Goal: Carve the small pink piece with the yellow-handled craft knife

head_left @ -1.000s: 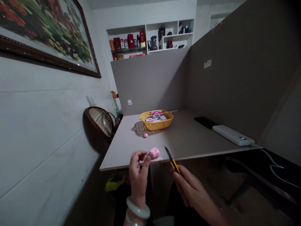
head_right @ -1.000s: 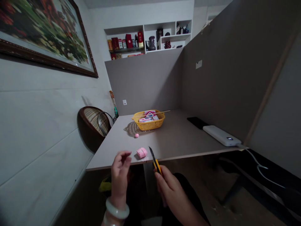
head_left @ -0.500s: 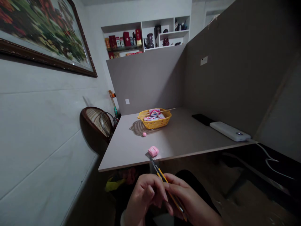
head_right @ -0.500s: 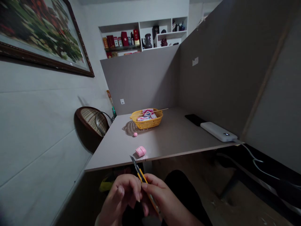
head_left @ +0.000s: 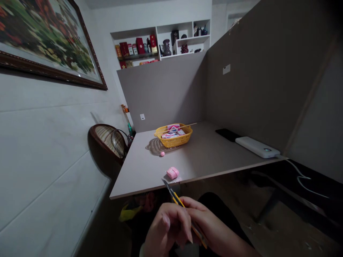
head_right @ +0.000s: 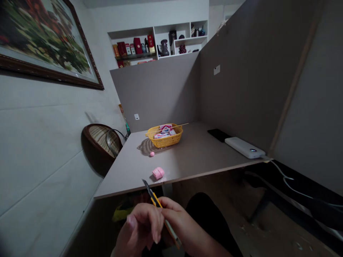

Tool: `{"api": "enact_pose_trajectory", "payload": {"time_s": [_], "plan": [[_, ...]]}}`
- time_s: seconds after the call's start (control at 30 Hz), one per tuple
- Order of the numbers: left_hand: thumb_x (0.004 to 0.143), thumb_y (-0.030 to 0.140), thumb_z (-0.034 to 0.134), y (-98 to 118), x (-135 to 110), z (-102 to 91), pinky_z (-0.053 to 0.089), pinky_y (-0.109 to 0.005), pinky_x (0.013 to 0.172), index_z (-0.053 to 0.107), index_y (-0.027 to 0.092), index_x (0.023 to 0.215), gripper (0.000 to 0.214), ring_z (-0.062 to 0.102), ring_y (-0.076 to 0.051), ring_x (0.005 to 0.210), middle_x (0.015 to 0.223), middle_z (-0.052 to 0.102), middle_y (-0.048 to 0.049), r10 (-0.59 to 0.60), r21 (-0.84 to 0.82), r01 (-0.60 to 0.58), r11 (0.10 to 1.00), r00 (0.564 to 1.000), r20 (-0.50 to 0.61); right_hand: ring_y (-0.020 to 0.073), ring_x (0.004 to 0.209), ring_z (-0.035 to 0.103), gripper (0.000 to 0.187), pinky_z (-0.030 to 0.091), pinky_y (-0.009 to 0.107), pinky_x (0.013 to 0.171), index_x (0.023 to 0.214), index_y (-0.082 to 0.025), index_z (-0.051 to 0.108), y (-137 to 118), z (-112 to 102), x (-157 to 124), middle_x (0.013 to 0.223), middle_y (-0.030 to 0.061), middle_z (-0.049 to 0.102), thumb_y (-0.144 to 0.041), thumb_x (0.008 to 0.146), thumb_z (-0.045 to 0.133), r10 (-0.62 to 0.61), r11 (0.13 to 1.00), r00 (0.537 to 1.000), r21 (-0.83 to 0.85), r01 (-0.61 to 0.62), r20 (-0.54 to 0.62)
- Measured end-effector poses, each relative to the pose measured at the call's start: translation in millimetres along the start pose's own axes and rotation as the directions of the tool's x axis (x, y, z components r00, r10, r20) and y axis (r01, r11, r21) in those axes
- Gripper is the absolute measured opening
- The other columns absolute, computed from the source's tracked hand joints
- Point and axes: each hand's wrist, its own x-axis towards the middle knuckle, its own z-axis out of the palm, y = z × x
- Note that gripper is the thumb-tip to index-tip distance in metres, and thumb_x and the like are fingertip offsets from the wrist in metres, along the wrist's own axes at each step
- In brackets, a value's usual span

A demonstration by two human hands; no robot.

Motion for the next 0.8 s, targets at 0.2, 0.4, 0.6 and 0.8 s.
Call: {"api": "enact_pose_trajectory", "payload": {"time_s": [0.2, 0.4, 0.6, 0.8], "plan": [[0.071, 0.080, 0.044, -0.2, 0.3, -1.0, 0.032, -0.022, 0.046, 0.063, 0.012, 0.064, 0.071, 0.042, -0.009, 0.042, 0.048, 0.045, -0.0006, -0.065, -0.013, 0.066, 0.998, 0.997, 0.042, 0.0052, 0.040, 0.048, 0.037, 0.027, 0.015, 0.039, 0.085, -0.016, 0.058, -0.1, -5.8, -2.1, 0.054, -0.0047, 0.055, -0.046, 0.068, 0.068, -0.006, 1.000, 1.000, -0.006, 0.006, 0.030], [0.069, 0.082, 0.045, 1.7, -2.2, -12.8, 0.027, -0.021, 0.043, 0.062, 0.012, 0.065, 0.072, 0.038, -0.007, 0.042, 0.051, 0.048, -0.0015, -0.107, 0.164, 0.106, 0.981, 0.994, -0.004, 0.0063, 0.043, 0.051, 0.038, 0.032, 0.017, 0.042, 0.093, -0.017, 0.058, 2.3, -11.5, -2.2, 0.064, -0.0025, 0.060, -0.047, 0.072, 0.064, -0.048, 0.999, 0.999, -0.016, 0.048, 0.027], [0.079, 0.058, 0.058, 11.9, 13.3, -35.5, 0.040, -0.024, 0.056, 0.061, 0.017, 0.085, 0.042, 0.051, -0.014, 0.061, 0.068, 0.055, -0.0014, 0.194, 0.690, 0.220, 0.690, 0.861, -0.470, 0.0077, 0.049, 0.051, 0.038, 0.031, 0.018, 0.042, 0.095, -0.019, 0.055, -13.3, -34.3, -0.2, 0.077, 0.0001, 0.061, -0.055, 0.085, 0.047, -0.252, 0.868, 0.963, -0.463, 0.180, -0.099], [0.081, 0.044, 0.061, 2.1, 49.4, -49.8, 0.047, -0.038, 0.081, 0.057, 0.019, 0.099, 0.032, 0.057, -0.023, 0.091, 0.098, 0.060, -0.0078, 0.457, 0.926, 0.320, 0.199, 0.805, -0.377, 0.0187, 0.085, 0.062, 0.028, 0.041, 0.026, 0.074, 0.096, -0.021, 0.058, -28.1, -42.5, 10.5, 0.091, 0.0068, 0.067, -0.033, 0.094, 0.033, -0.462, 0.305, 0.878, -0.952, 0.023, -0.127]]}}
